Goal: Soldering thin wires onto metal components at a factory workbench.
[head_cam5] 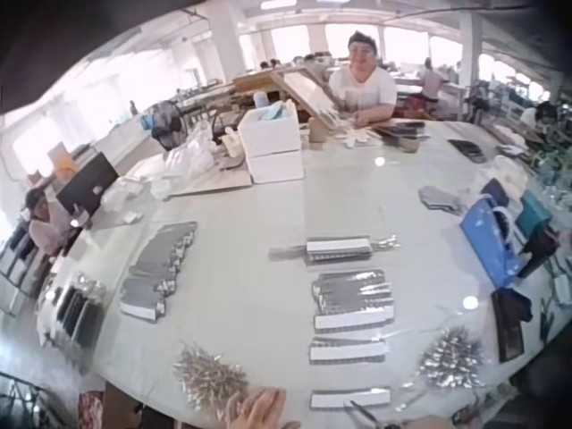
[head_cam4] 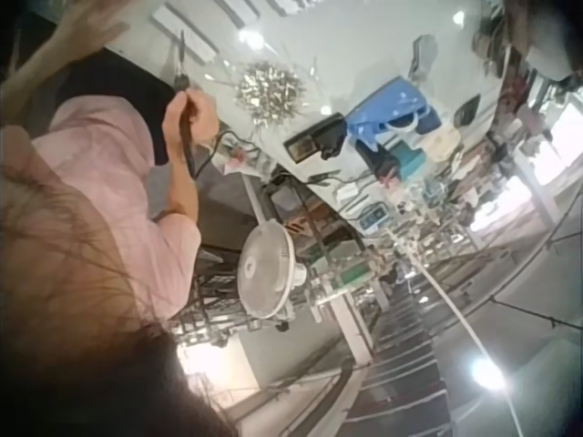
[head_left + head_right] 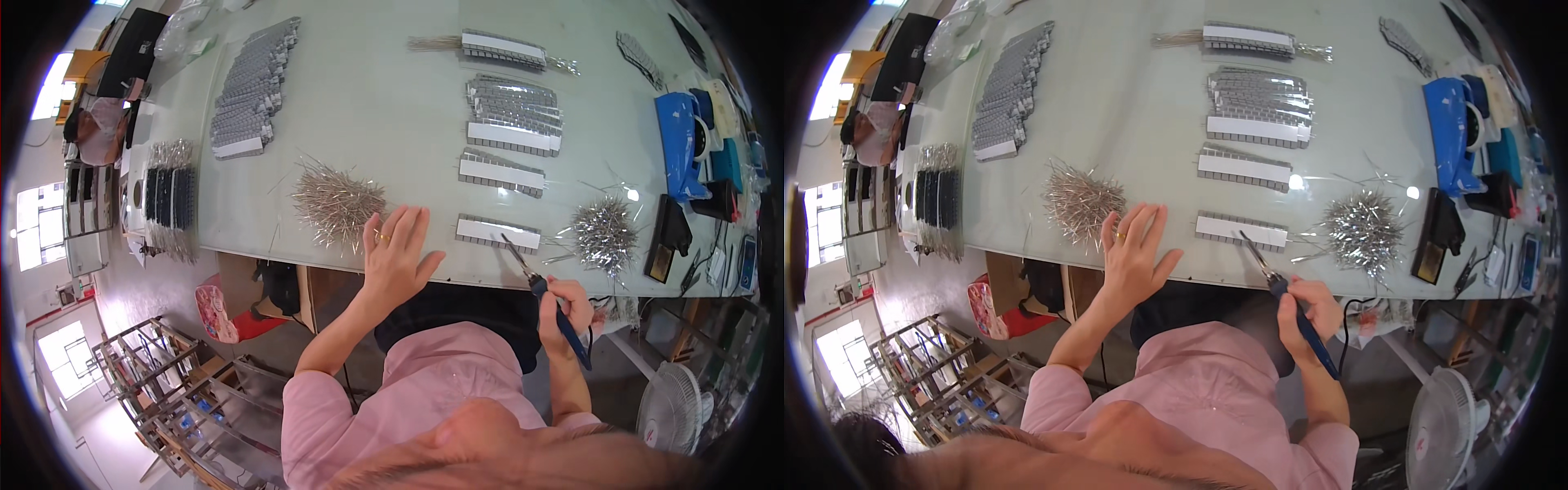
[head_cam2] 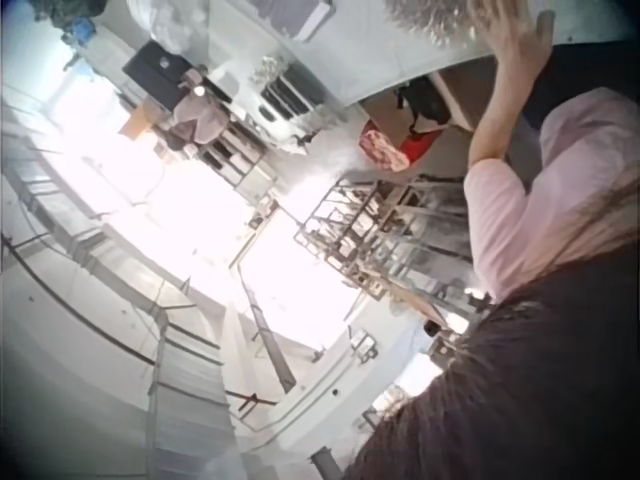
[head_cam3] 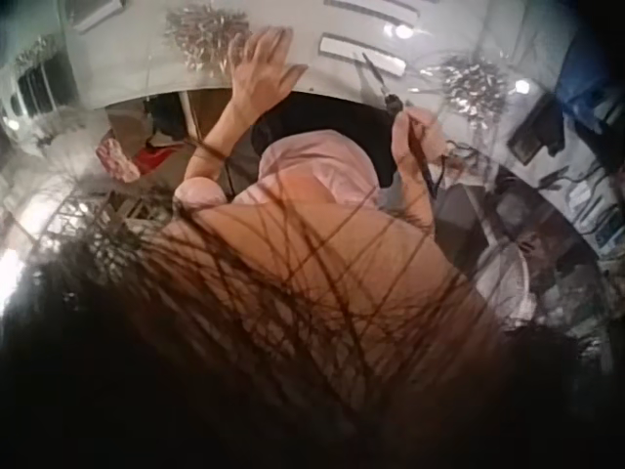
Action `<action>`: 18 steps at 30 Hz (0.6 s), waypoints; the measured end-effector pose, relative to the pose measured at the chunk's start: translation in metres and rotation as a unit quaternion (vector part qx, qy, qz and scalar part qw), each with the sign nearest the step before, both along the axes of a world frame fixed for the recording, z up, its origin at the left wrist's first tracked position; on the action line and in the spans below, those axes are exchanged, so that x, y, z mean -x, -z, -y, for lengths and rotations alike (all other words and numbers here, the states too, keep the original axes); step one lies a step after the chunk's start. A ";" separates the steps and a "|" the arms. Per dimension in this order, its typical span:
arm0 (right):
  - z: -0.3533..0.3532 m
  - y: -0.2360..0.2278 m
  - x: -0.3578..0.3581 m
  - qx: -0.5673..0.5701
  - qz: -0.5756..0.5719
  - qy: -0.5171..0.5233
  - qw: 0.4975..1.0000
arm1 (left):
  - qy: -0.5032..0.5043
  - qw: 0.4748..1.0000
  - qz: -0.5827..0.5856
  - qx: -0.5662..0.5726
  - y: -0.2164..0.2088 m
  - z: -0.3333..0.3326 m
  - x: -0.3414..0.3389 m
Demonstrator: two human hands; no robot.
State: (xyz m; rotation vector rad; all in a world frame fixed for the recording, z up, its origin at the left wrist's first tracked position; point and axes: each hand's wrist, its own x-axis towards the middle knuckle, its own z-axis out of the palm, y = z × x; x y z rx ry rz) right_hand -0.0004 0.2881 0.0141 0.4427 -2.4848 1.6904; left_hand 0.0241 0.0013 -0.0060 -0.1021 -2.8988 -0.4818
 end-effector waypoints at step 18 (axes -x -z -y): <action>0.042 -0.012 0.016 0.001 -0.023 -0.077 0.997 | 0.034 0.999 -0.023 -0.010 0.008 -0.004 -0.004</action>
